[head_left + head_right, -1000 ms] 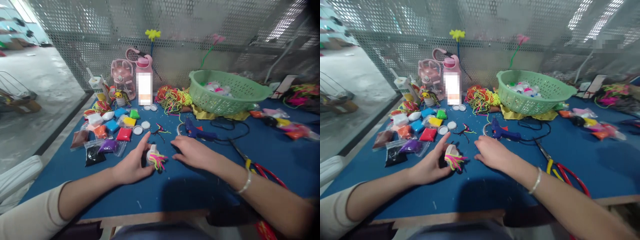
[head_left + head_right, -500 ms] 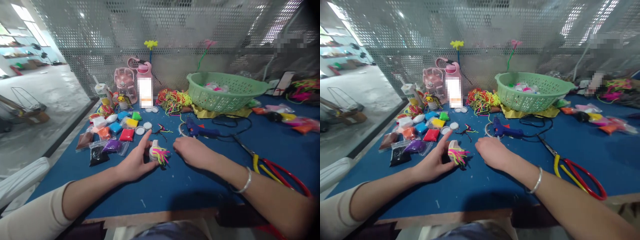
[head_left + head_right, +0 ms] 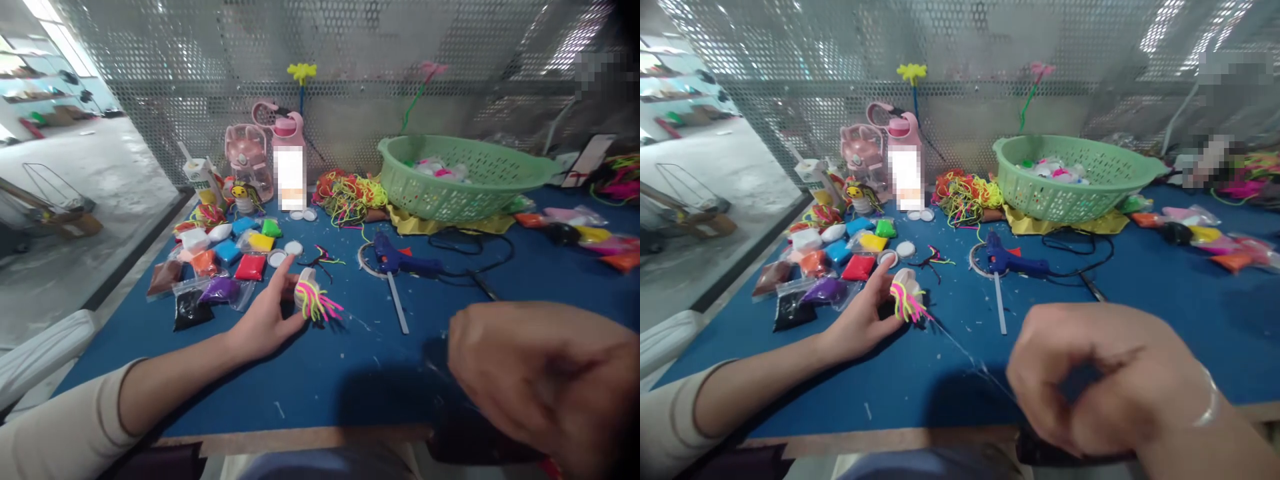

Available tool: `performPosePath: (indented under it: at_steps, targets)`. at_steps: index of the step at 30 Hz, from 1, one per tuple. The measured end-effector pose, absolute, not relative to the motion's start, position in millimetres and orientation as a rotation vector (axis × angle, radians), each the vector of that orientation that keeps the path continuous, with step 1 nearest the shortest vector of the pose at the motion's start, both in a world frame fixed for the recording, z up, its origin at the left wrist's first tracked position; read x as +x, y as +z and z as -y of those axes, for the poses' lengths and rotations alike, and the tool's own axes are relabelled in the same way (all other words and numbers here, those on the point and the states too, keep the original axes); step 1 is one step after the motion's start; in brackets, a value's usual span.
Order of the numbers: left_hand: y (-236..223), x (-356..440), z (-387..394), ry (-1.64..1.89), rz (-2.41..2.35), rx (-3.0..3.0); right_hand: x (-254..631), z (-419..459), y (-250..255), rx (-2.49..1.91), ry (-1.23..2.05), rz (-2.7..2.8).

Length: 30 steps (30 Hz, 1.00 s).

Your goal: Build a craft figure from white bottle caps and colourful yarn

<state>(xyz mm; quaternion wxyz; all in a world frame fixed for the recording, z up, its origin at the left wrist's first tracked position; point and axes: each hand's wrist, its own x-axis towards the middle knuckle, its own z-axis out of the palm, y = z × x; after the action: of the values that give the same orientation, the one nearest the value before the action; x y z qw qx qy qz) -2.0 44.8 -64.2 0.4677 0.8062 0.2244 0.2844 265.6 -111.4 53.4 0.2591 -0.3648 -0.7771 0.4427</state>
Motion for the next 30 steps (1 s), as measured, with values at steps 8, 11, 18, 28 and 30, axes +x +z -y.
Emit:
performPosePath:
  at_steps: [8, 11, 18, 28, 30]
  targets:
    - [-56.0, -9.7, -39.7, 0.824, -0.467, 2.009, 243.5, 72.0, 26.8, -1.021, 1.176, 1.622]
    - [-48.2, -8.1, -37.3, 0.976, -0.42, 1.841, 240.8, 68.6, 20.4, -0.831, 1.354, 1.404]
    - [-50.0, 12.2, -40.5, 0.796, -0.421, 1.686, 226.3, 55.3, 2.0, -0.996, 1.398, 1.142]
    - [-51.5, 14.1, -41.1, 0.802, -0.409, 1.588, 219.1, 59.0, -0.6, -1.64, 1.327, 1.897]
    - [-50.5, 14.7, -40.9, 0.803, -0.419, 1.569, 219.0, 62.6, 14.1, -1.657, 1.275, 2.02]
